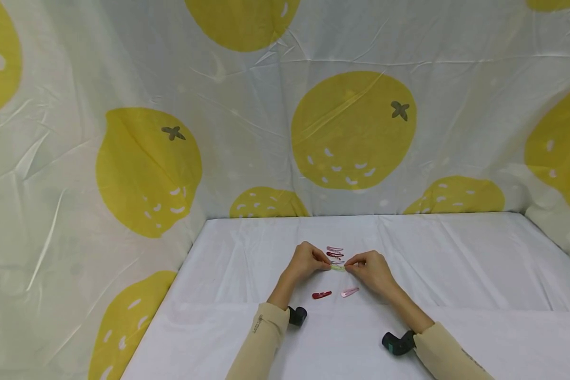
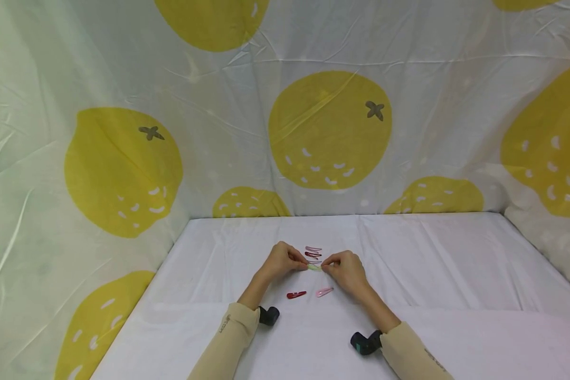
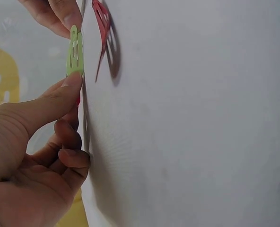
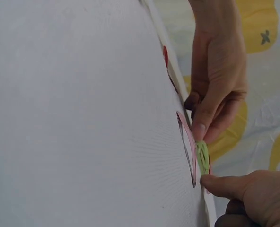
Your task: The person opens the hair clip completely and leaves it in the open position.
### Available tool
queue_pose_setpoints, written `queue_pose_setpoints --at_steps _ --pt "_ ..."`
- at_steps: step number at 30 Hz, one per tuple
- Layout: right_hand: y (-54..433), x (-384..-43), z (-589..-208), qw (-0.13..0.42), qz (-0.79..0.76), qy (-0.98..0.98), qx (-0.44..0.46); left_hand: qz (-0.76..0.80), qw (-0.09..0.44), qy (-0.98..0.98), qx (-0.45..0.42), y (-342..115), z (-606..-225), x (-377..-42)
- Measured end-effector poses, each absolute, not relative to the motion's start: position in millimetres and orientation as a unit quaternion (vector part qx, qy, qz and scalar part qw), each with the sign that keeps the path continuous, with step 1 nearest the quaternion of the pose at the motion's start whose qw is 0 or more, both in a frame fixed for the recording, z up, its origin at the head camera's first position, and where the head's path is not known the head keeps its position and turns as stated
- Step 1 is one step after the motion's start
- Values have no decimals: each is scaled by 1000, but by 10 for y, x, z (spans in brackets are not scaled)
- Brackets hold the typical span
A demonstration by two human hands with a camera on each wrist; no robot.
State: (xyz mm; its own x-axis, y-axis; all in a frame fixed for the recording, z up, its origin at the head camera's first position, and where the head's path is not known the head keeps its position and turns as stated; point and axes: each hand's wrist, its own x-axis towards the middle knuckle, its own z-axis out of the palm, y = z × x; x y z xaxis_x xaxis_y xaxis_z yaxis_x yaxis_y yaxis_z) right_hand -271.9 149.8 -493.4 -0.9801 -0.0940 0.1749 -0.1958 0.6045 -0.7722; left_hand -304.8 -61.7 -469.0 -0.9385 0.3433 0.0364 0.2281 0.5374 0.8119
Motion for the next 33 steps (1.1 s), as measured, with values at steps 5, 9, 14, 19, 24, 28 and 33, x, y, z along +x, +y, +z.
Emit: queue_pose_setpoints --at_steps 5,9,14,19,24,28,33 --pt "1498 -2722 -4927 58 438 -894 78 451 69 876 157 -622 -4691 -3057" --pt "1503 -2711 -4917 54 443 -892 77 452 73 877 145 -648 -4689 -3048" --pt "1539 -2674 -4883 53 449 -889 73 450 67 882 127 -741 -4688 -2995" --pt "1589 -2613 -4859 48 460 -884 68 463 65 875 129 -881 -4665 -2893" --pt "1623 -2525 -4845 28 478 -875 65 479 80 863 135 -1013 -4631 -2767" --pt "1635 -2454 -4848 7 490 -869 71 468 106 864 153 -1085 -4610 -2681" --pt "1572 -2378 -4864 -19 500 -860 97 456 152 857 186 -1138 -4578 -2620"
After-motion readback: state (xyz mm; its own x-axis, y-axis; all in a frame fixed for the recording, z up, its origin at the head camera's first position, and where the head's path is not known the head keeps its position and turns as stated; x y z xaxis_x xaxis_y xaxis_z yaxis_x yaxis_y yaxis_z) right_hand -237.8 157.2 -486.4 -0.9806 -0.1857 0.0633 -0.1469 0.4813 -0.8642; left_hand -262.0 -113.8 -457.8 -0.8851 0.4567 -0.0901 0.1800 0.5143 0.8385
